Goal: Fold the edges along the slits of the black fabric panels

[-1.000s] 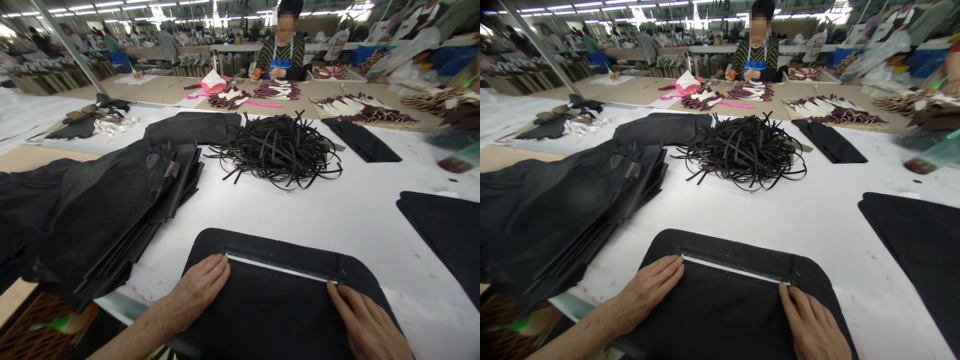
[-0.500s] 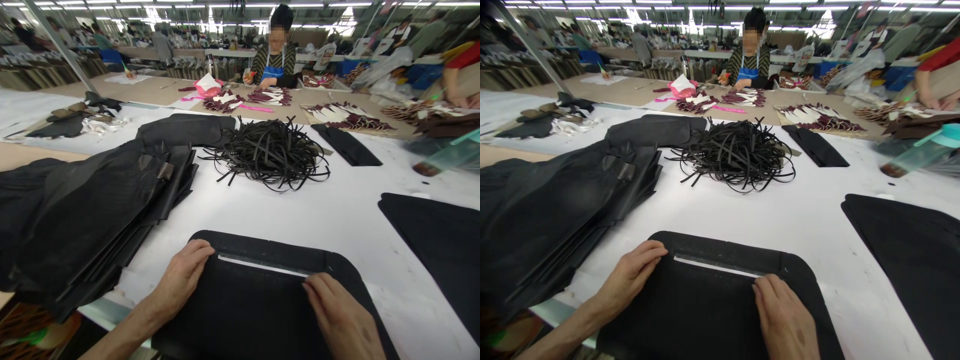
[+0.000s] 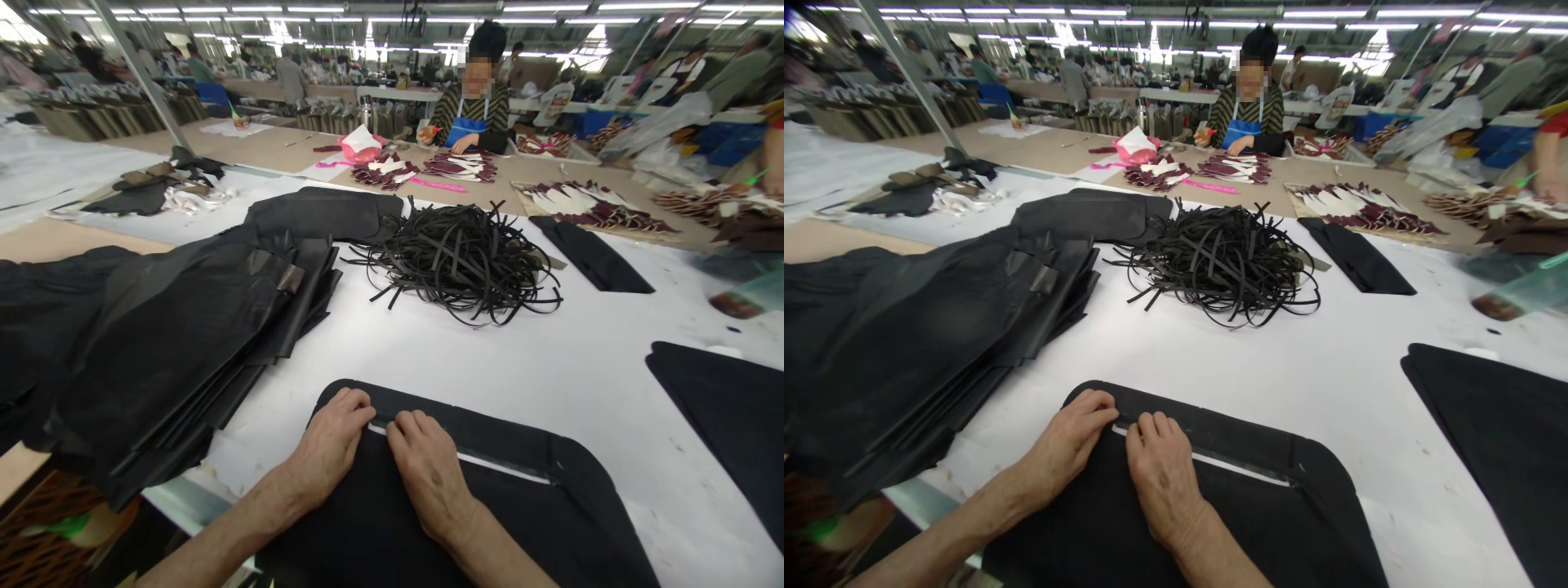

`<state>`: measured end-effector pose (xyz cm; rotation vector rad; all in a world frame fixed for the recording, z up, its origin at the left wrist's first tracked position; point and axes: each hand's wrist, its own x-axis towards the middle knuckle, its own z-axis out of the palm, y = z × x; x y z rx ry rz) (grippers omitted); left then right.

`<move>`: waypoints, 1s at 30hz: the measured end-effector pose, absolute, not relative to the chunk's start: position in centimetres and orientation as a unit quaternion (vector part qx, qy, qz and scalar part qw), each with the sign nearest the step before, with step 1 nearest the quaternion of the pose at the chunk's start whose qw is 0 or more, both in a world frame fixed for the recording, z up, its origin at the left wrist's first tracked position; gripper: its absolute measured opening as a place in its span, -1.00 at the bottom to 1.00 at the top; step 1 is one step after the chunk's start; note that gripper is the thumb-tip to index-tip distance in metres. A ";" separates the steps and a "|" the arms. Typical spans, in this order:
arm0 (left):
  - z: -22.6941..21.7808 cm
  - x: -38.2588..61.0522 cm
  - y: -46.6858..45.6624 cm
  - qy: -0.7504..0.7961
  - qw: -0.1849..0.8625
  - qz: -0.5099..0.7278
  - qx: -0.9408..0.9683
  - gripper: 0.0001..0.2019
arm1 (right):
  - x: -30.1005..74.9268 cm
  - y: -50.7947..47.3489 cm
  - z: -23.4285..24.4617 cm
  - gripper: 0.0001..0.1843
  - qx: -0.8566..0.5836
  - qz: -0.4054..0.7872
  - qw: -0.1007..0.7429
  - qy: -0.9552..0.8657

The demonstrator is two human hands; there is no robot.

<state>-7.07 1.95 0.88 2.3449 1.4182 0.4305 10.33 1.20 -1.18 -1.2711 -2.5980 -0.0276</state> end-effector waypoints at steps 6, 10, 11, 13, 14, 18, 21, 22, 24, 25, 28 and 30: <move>0.4 -6.7 2.3 0.485 0.183 0.147 0.843 -0.76 | 9.8 1.4 -1.6 -0.82 -0.395 -0.078 0.118 -0.908; -0.1 -6.6 2.4 0.476 0.165 0.145 0.852 -0.82 | 9.9 2.2 -0.8 -0.85 -0.430 -0.012 0.099 -0.897; -0.3 -6.6 2.4 0.473 0.160 0.144 0.854 -0.82 | 10.0 2.4 -0.7 -0.85 -0.440 0.013 0.094 -0.893; -0.6 -6.6 2.6 0.465 0.149 0.144 0.861 -0.81 | 10.1 3.0 -0.5 -0.85 -0.452 0.055 0.085 -0.886; -0.8 -6.6 2.6 0.460 0.144 0.143 0.865 -0.80 | 10.2 3.2 -0.5 -0.85 -0.453 0.071 0.080 -0.885; -1.3 -6.5 2.9 0.450 0.124 0.147 0.872 -0.78 | 10.7 3.8 -0.2 -0.85 -0.452 0.110 0.077 -0.882; -1.3 -6.4 2.9 0.458 0.120 0.156 0.867 -0.78 | 11.2 3.8 0.1 -0.84 -0.449 0.142 0.101 -0.876; -1.2 -6.3 2.8 0.463 0.121 0.160 0.863 -0.78 | 11.3 3.7 0.1 -0.86 -0.447 0.147 0.111 -0.875; -1.2 -6.2 2.8 0.473 0.123 0.167 0.856 -0.79 | 11.6 3.4 0.0 -0.92 -0.447 0.132 0.124 -0.876; -1.1 -6.2 2.8 0.478 0.124 0.170 0.853 -0.79 | 11.8 3.3 -0.1 -0.93 -0.449 0.112 0.126 -0.877; -1.2 -6.2 2.8 0.485 0.128 0.174 0.848 -0.82 | 12.4 2.7 -0.8 -0.91 -0.460 0.048 0.111 -0.880; -1.3 -6.3 2.8 0.486 0.131 0.174 0.846 -0.84 | 13.2 2.3 -1.2 -0.88 -0.469 0.028 0.102 -0.877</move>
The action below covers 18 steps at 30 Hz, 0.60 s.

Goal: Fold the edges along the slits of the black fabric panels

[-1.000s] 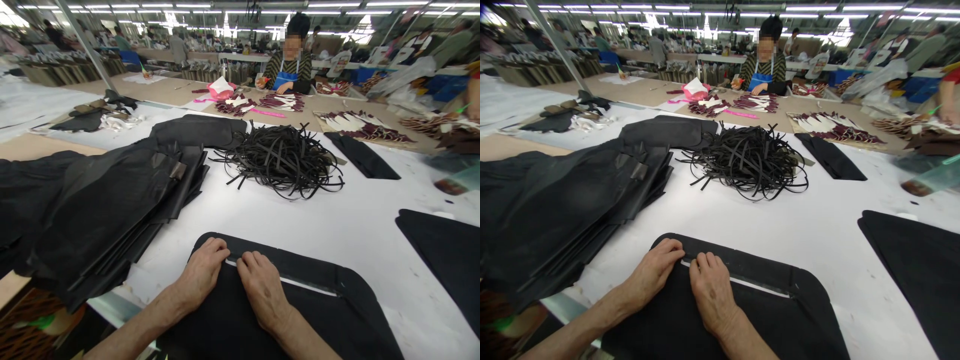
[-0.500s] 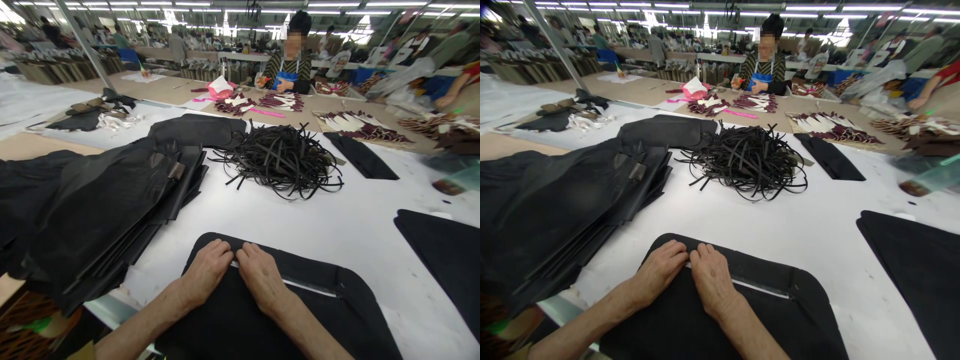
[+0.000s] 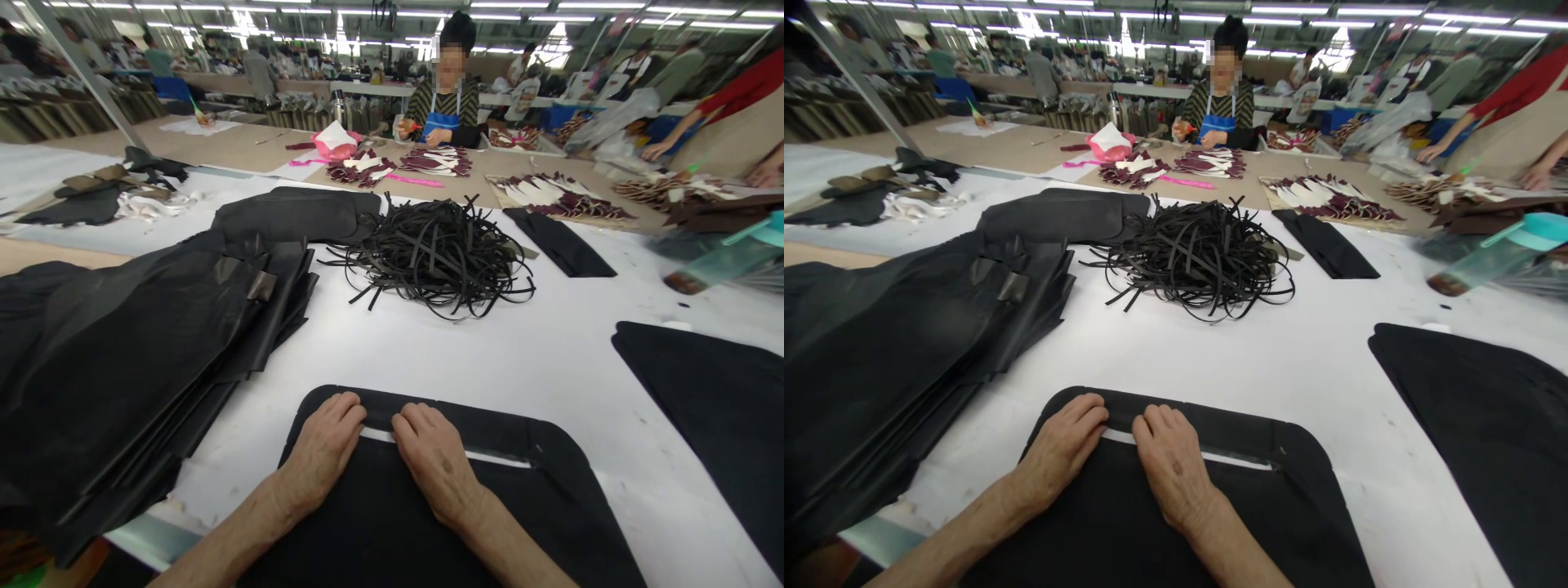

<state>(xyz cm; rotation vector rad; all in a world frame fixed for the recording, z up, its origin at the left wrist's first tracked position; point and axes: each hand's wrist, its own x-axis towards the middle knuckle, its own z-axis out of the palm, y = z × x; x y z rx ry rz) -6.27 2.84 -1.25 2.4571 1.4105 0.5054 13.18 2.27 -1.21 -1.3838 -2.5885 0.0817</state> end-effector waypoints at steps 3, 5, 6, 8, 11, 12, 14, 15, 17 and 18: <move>-1.3 -6.4 3.0 0.484 0.140 0.175 0.846 -0.83 | 14.8 1.5 -1.4 -0.85 -0.497 0.031 0.116 -0.859; -1.3 -6.4 3.1 0.480 0.145 0.174 0.847 -0.84 | 15.9 1.0 -1.3 -0.83 -0.519 0.047 0.135 -0.843; -1.2 -6.5 3.2 0.478 0.148 0.174 0.848 -0.84 | 16.5 0.8 -1.2 -0.81 -0.529 0.057 0.144 -0.834; -1.2 -6.4 3.3 0.475 0.149 0.172 0.850 -0.82 | 17.4 0.5 -1.1 -0.79 -0.548 0.082 0.158 -0.817; -1.0 -6.4 3.4 0.480 0.151 0.169 0.847 -0.81 | 18.2 0.4 -1.1 -0.78 -0.577 0.114 0.174 -0.790; -1.0 -6.4 3.5 0.484 0.156 0.170 0.844 -0.82 | 18.3 0.4 -1.0 -0.78 -0.584 0.121 0.177 -0.783; -0.9 -6.3 3.5 0.494 0.171 0.172 0.835 -0.82 | 18.3 0.5 -1.1 -0.79 -0.596 0.126 0.174 -0.774; -0.9 -6.2 3.5 0.499 0.177 0.173 0.831 -0.83 | 18.3 0.5 -1.1 -0.80 -0.602 0.125 0.171 -0.770; -0.9 -6.0 3.4 0.509 0.180 0.173 0.824 -0.82 | 18.1 0.6 -1.2 -0.80 -0.612 0.119 0.163 -0.765; -0.8 -5.9 3.4 0.513 0.179 0.172 0.821 -0.82 | 18.1 0.6 -1.2 -0.80 -0.615 0.114 0.159 -0.764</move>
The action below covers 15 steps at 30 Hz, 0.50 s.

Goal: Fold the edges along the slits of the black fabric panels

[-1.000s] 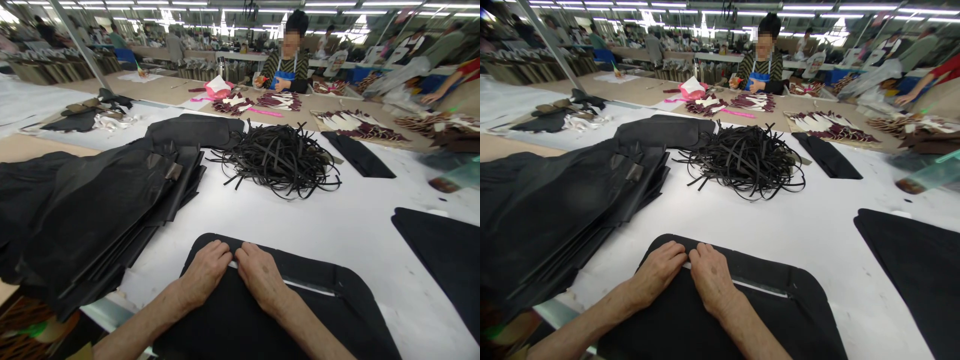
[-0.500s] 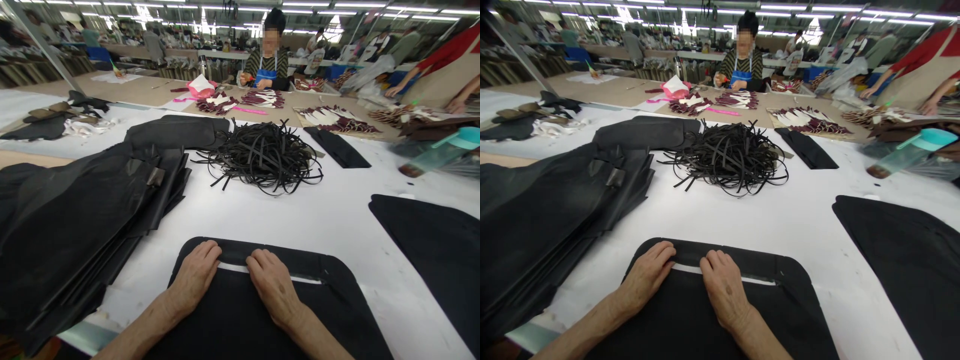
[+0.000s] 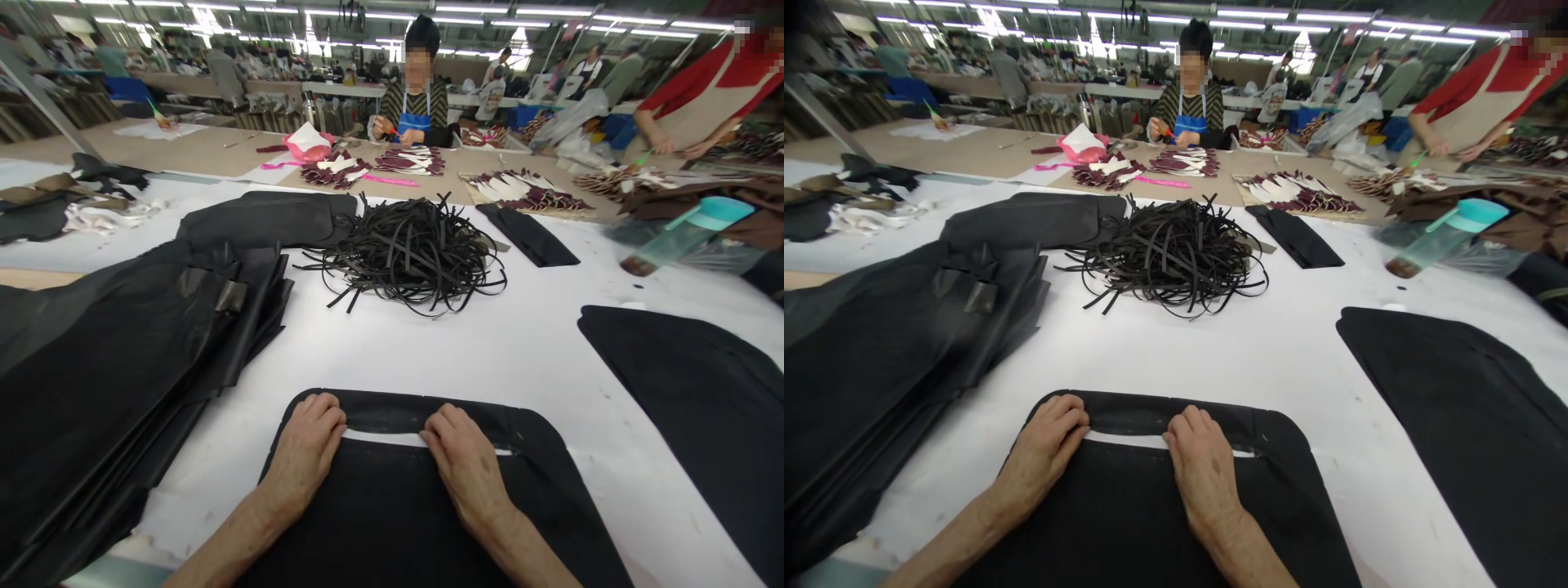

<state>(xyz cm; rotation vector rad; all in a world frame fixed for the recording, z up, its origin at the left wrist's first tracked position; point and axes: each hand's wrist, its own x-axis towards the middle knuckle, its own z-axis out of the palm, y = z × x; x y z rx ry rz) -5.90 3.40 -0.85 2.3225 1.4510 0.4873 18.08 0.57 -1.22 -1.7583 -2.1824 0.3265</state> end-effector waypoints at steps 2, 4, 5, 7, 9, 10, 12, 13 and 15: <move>-0.8 -5.6 3.3 0.521 0.176 0.172 0.817 -0.81 | 18.0 0.6 -1.3 -0.79 -0.617 0.100 0.154 -0.765; -0.8 -5.4 3.3 0.530 0.174 0.173 0.812 -0.81 | 17.9 0.7 -1.4 -0.77 -0.617 0.082 0.149 -0.769; -0.8 -5.3 3.3 0.534 0.173 0.175 0.809 -0.81 | 17.8 0.7 -1.4 -0.77 -0.617 0.075 0.146 -0.770; -0.7 -5.3 3.3 0.540 0.174 0.180 0.804 -0.80 | 17.8 0.8 -1.4 -0.76 -0.619 0.066 0.141 -0.770; -0.5 -5.4 3.3 0.543 0.178 0.185 0.800 -0.81 | 17.8 0.9 -1.5 -0.77 -0.619 0.063 0.138 -0.771; -0.4 -5.6 3.2 0.543 0.181 0.191 0.797 -0.82 | 17.8 0.9 -1.5 -0.76 -0.617 0.062 0.138 -0.773; -0.1 -5.9 3.1 0.535 0.186 0.208 0.798 -0.82 | 17.9 0.9 -1.6 -0.75 -0.608 0.059 0.143 -0.779; 0.1 -6.0 3.0 0.524 0.184 0.214 0.804 -0.81 | 18.0 1.0 -1.6 -0.74 -0.602 0.056 0.149 -0.782; 0.2 -6.3 2.9 0.487 0.172 0.209 0.830 -0.81 | 18.1 1.0 -1.6 -0.73 -0.594 0.055 0.159 -0.787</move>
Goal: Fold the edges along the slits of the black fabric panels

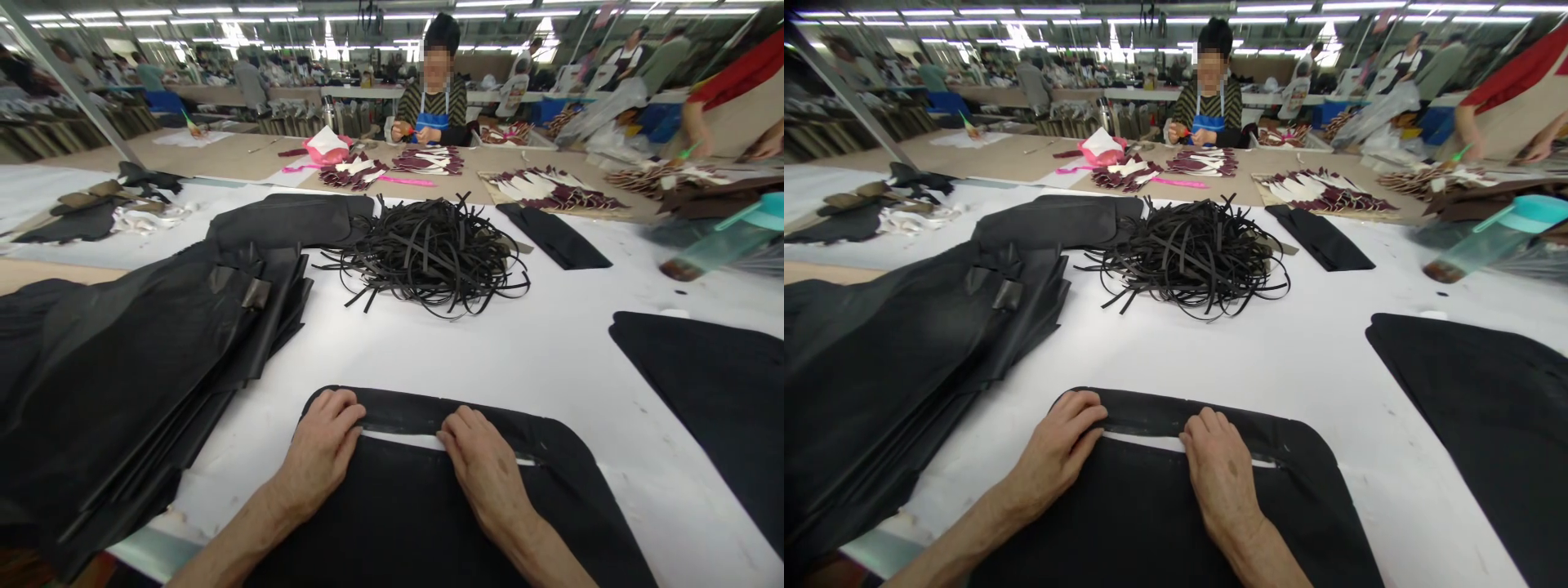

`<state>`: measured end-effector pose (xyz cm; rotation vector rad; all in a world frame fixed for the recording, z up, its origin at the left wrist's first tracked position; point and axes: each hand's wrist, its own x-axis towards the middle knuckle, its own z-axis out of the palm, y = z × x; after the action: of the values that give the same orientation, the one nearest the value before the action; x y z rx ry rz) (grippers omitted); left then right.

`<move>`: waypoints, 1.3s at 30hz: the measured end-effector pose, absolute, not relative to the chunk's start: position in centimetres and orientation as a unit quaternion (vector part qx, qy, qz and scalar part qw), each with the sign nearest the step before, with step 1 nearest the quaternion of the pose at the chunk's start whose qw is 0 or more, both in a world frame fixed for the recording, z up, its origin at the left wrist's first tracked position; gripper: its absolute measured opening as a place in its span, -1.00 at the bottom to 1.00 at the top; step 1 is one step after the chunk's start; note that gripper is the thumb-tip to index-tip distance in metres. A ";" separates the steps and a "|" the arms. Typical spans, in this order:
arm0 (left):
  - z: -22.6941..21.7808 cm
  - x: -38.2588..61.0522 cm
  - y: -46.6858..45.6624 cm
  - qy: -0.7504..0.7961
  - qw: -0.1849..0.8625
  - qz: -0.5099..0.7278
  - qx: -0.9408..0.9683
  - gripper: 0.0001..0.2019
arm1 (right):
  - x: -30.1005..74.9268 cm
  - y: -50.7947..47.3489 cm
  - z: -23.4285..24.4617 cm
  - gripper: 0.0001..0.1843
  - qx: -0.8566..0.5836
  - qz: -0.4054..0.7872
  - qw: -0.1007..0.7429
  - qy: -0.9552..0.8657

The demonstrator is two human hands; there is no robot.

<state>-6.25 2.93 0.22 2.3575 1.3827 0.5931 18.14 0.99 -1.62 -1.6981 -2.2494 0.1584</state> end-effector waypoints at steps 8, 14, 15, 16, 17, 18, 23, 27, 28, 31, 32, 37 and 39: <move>-0.9 -5.9 3.4 0.397 0.104 0.166 0.897 -0.82 | 18.3 1.0 -1.2 -0.75 -0.596 0.095 0.158 -0.781; -1.3 -6.0 3.5 0.407 0.093 0.167 0.893 -0.79 | 18.2 0.9 -1.2 -0.76 -0.603 0.100 0.159 -0.776; -1.3 -6.1 3.5 0.413 0.096 0.166 0.890 -0.79 | 18.2 0.9 -1.2 -0.76 -0.603 0.102 0.159 -0.775; -1.4 -6.0 3.5 0.419 0.099 0.164 0.888 -0.79 | 18.2 0.9 -1.2 -0.76 -0.604 0.104 0.159 -0.774; -1.4 -6.0 3.5 0.426 0.102 0.162 0.884 -0.79 | 18.2 0.9 -1.2 -0.76 -0.605 0.105 0.158 -0.773; -1.5 -5.9 3.5 0.435 0.105 0.159 0.880 -0.80 | 18.2 0.9 -1.2 -0.76 -0.607 0.106 0.158 -0.772; -0.8 -4.6 3.3 0.513 0.103 0.125 0.843 -0.78 | 17.9 0.9 -1.1 -0.78 -0.627 0.100 0.139 -0.760; 0.2 -3.4 3.1 0.574 0.092 0.092 0.809 -0.77 | 17.4 1.2 -0.5 -0.80 -0.659 0.113 0.084 -0.739; 0.4 -3.2 3.1 0.585 0.091 0.086 0.801 -0.77 | 17.3 1.2 -0.3 -0.80 -0.665 0.117 0.070 -0.734; 0.8 -3.0 3.3 0.612 0.094 0.075 0.782 -0.77 | 17.1 1.4 0.3 -0.78 -0.675 0.131 0.043 -0.725; 0.9 -2.9 3.5 0.618 0.094 0.073 0.777 -0.79 | 17.1 1.5 0.5 -0.78 -0.677 0.135 0.039 -0.723; 0.8 -2.7 3.8 0.634 0.090 0.063 0.766 -0.85 | 17.1 2.0 1.1 -0.79 -0.688 0.149 0.020 -0.710; 0.7 -2.5 3.7 0.637 0.077 0.057 0.765 -0.87 | 17.0 2.3 1.3 -0.80 -0.693 0.162 0.010 -0.702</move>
<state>-2.50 3.68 0.70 2.2922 1.9080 0.1695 17.03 2.27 1.30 -2.1638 -2.1911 0.5060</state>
